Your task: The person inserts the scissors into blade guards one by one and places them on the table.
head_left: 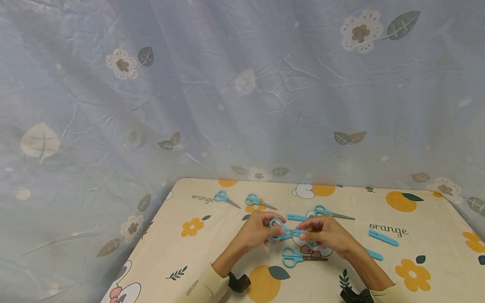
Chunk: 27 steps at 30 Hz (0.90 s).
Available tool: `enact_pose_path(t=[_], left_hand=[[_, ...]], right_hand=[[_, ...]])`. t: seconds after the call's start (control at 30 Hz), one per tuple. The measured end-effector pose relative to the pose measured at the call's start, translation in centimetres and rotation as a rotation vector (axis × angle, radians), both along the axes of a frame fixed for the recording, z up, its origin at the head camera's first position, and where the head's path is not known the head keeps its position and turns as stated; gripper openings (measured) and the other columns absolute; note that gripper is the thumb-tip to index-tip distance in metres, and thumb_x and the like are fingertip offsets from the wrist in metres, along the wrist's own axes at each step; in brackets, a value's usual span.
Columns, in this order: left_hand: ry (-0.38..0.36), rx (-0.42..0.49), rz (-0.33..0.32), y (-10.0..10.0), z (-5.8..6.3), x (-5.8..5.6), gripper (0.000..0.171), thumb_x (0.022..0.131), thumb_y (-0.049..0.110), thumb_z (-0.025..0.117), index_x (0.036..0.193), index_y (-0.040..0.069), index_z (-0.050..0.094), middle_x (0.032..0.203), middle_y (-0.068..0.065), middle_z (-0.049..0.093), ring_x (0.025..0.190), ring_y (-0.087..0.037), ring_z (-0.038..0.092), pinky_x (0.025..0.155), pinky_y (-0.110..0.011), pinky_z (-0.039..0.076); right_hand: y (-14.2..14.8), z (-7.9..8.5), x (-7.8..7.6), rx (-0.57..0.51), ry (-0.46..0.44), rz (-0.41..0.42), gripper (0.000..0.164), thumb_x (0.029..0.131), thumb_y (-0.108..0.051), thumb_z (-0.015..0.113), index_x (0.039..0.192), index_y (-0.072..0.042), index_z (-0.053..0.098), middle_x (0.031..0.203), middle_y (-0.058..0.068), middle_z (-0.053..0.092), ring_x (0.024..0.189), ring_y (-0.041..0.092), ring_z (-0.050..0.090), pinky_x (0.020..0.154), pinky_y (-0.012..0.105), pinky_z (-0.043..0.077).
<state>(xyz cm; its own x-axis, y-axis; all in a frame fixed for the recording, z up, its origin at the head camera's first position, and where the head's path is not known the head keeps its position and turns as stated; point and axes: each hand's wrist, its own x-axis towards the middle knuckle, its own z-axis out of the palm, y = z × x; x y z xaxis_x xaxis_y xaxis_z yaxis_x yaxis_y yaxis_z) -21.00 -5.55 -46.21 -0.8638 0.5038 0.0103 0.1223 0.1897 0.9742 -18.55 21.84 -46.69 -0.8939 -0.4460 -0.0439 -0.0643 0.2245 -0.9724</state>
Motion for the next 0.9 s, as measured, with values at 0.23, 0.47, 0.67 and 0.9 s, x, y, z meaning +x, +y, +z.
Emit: enact_pose_path(t=[0.23, 0.47, 0.67, 0.9], left_hand=[[0.035, -0.003, 0.003, 0.09, -0.07, 0.16, 0.02, 0.094, 0.007, 0.082, 0.113, 0.012, 0.081, 0.083, -0.004, 0.08, 0.057, -0.017, 0.065, 0.045, -0.021, 0.046], [0.056, -0.011, 0.01, 0.24, -0.24, 0.3, 0.019, 0.095, 0.007, 0.081, 0.112, 0.013, 0.081, 0.084, -0.006, 0.08, 0.068, -0.052, 0.066, 0.044, -0.02, 0.046], [0.053, -0.011, 0.024, 0.31, -0.36, 0.34, 0.018, 0.094, 0.006, 0.082, 0.11, 0.015, 0.082, 0.083, -0.004, 0.08, 0.058, -0.043, 0.061, 0.044, -0.02, 0.046], [-0.005, 0.01, 0.033, 0.42, -0.69, 0.21, 0.017, 0.093, 0.004, 0.082, 0.108, 0.011, 0.082, 0.082, -0.006, 0.08, 0.052, -0.013, 0.056, 0.043, -0.019, 0.043]], right_hand=[[-0.16, 0.05, 0.09, -0.001, 0.001, -0.005, 0.04, 0.099, -0.014, 0.077, 0.128, 0.012, 0.07, 0.086, -0.001, 0.069, 0.058, 0.007, 0.048, 0.049, 0.026, 0.04], [-0.33, -0.05, 0.15, -0.002, -0.001, -0.016, 0.04, 0.099, -0.014, 0.078, 0.128, 0.012, 0.07, 0.084, -0.002, 0.069, 0.058, 0.006, 0.049, 0.049, 0.026, 0.039], [-0.52, -0.18, 0.1, 0.001, -0.007, -0.027, 0.04, 0.098, -0.015, 0.079, 0.127, 0.012, 0.071, 0.083, -0.002, 0.069, 0.058, 0.006, 0.048, 0.049, 0.023, 0.037], [-0.64, -0.46, 0.03, 0.012, -0.01, -0.034, 0.04, 0.098, -0.015, 0.079, 0.127, 0.011, 0.071, 0.086, 0.001, 0.07, 0.062, 0.008, 0.051, 0.053, 0.024, 0.043]])
